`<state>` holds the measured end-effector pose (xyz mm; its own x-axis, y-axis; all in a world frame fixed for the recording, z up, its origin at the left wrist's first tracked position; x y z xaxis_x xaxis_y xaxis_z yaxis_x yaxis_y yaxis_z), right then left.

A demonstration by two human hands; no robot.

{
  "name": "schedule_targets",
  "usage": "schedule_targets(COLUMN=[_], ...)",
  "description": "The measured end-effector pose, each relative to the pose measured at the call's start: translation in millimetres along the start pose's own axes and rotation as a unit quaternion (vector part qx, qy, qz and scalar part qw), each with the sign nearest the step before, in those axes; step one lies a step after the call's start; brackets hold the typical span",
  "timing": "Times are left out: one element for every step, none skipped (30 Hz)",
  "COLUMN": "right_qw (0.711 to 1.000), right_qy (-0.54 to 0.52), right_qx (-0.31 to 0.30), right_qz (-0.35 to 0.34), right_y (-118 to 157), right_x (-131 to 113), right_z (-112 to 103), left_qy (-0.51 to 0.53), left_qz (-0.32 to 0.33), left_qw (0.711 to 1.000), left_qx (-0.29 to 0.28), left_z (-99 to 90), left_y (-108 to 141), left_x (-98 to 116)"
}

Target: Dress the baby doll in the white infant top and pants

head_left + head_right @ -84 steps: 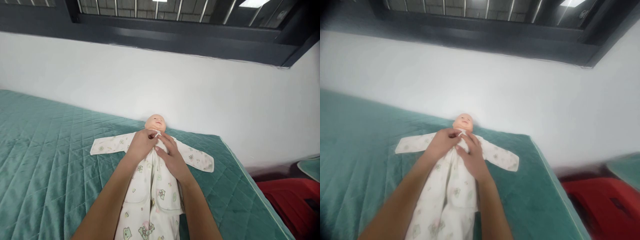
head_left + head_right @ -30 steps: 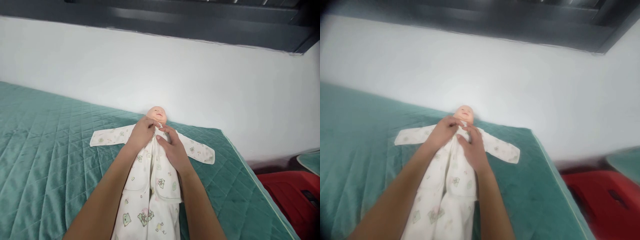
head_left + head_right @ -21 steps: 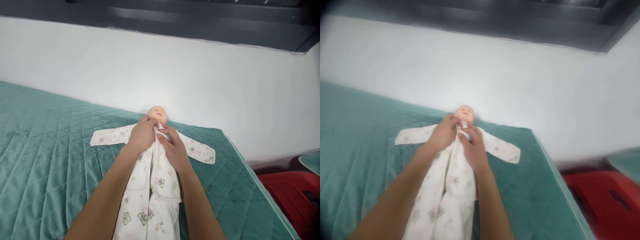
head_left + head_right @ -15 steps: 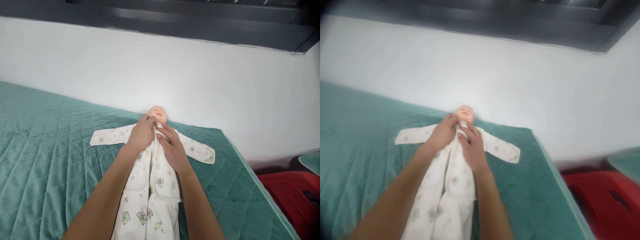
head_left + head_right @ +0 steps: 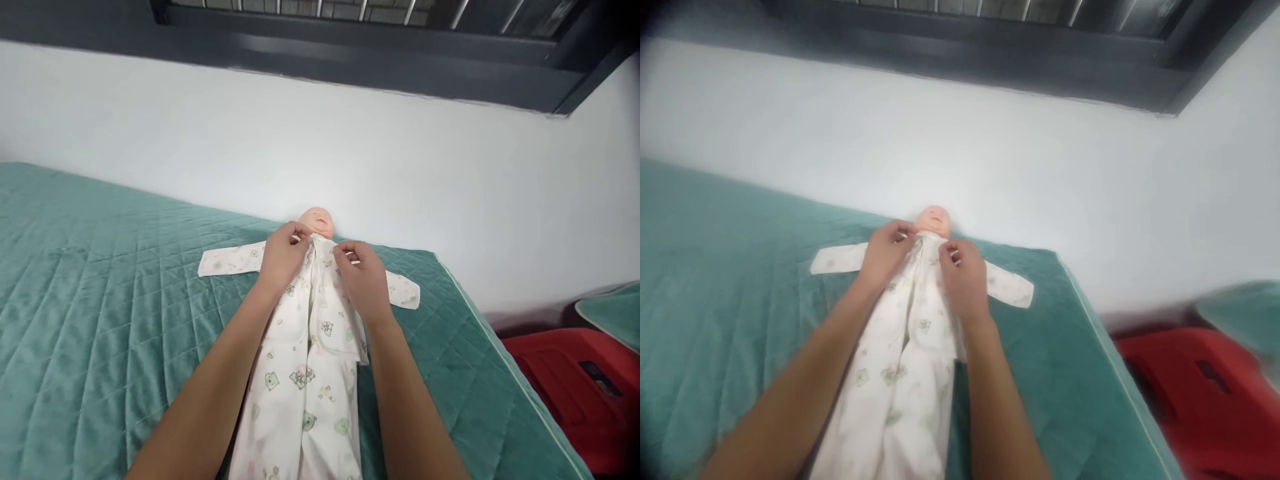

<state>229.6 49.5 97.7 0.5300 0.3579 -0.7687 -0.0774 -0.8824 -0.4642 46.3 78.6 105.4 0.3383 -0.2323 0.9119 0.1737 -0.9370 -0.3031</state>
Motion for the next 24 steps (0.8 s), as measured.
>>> schedule_targets(right_qw=[1.000,1.000,0.998,0.996,0.994,0.991,0.989,0.987,0.987,0.987,0.988,0.989,0.991,0.992,0.994,0.996,0.997,0.998,0.999,0.998,0.995,0.990,0.984,0.979], right_qy=[0.010,0.024,0.044,0.069,0.097,0.122,0.140,0.150,0.154,0.155,0.153,0.147,0.137,0.123,0.108,0.090,0.070,0.048,0.019,-0.016,-0.056,-0.095,-0.130,-0.156], right_qx=[-0.004,-0.018,-0.035,-0.049,-0.058,-0.060,-0.056,-0.050,-0.041,-0.031,-0.020,-0.009,0.001,0.007,0.010,0.011,0.010,0.009,0.007,0.003,-0.003,-0.010,-0.017,-0.022], right_qz=[-0.002,-0.004,-0.005,-0.006,-0.007,-0.008,-0.008,-0.007,-0.006,-0.006,-0.005,-0.004,-0.001,0.004,0.011,0.018,0.026,0.037,0.050,0.065,0.082,0.101,0.117,0.130], right_y=[5,11,17,24,30,35,40,44,47,48,49,49,48,47,45,42,40,38,36,35,34,35,35,36], right_x=[-9,-16,-23,-28,-31,-32,-33,-32,-31,-31,-29,-28,-26,-24,-21,-18,-15,-11,-6,-1,4,9,13,15], right_z=[2,7,13,18,22,25,26,26,26,25,23,22,21,20,20,20,20,20,20,21,22,24,25,27], left_qy=[0.006,0.013,0.019,0.026,0.032,0.036,0.036,0.033,0.026,0.017,0.008,0.001,-0.002,-0.001,0.001,0.001,0.000,0.002,0.013,0.037,0.073,0.114,0.152,0.181], left_qz=[-0.007,-0.011,-0.012,-0.011,-0.010,-0.008,-0.006,-0.002,0.006,0.016,0.028,0.037,0.040,0.035,0.023,0.008,-0.009,-0.024,-0.040,-0.056,-0.072,-0.087,-0.099,-0.108], left_qw=[1.000,1.000,0.999,0.998,0.997,0.996,0.996,0.995,0.995,0.995,0.994,0.993,0.991,0.990,0.989,0.988,0.987,0.986,0.984,0.983,0.979,0.974,0.967,0.960], left_qx=[-0.010,-0.022,-0.035,-0.049,-0.063,-0.076,-0.084,-0.090,-0.094,-0.098,-0.105,-0.114,-0.125,-0.137,-0.147,-0.156,-0.162,-0.167,-0.171,-0.173,-0.174,-0.176,-0.179,-0.183], left_z=[-0.5,-0.4,0.2,1.1,2.4,3.6,4.3,4.8,5.0,5.4,6.2,7.1,8.1,9.1,9.6,9.9,9.8,9.9,10.0,9.9,10.1,10.9,11.9,13.2], left_y=[6,12,18,23,28,32,35,37,38,38,38,38,37,36,35,35,34,34,34,34,35,35,36,38], left_x=[-2,-3,-5,-7,-9,-11,-12,-13,-13,-12,-10,-8,-7,-7,-8,-10,-12,-13,-14,-15,-15,-15,-15,-15])
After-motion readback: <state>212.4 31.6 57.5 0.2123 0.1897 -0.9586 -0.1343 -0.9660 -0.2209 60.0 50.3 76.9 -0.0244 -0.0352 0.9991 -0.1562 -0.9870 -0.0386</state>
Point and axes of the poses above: each hand's wrist, its own y-axis away from the middle knuckle, its own z-axis out of the palm, x = y × z, the point moved 10 cm from there along -y, towards the middle knuckle, and after that the axes turned 5 degrees about -z, right-handed, at the moved point
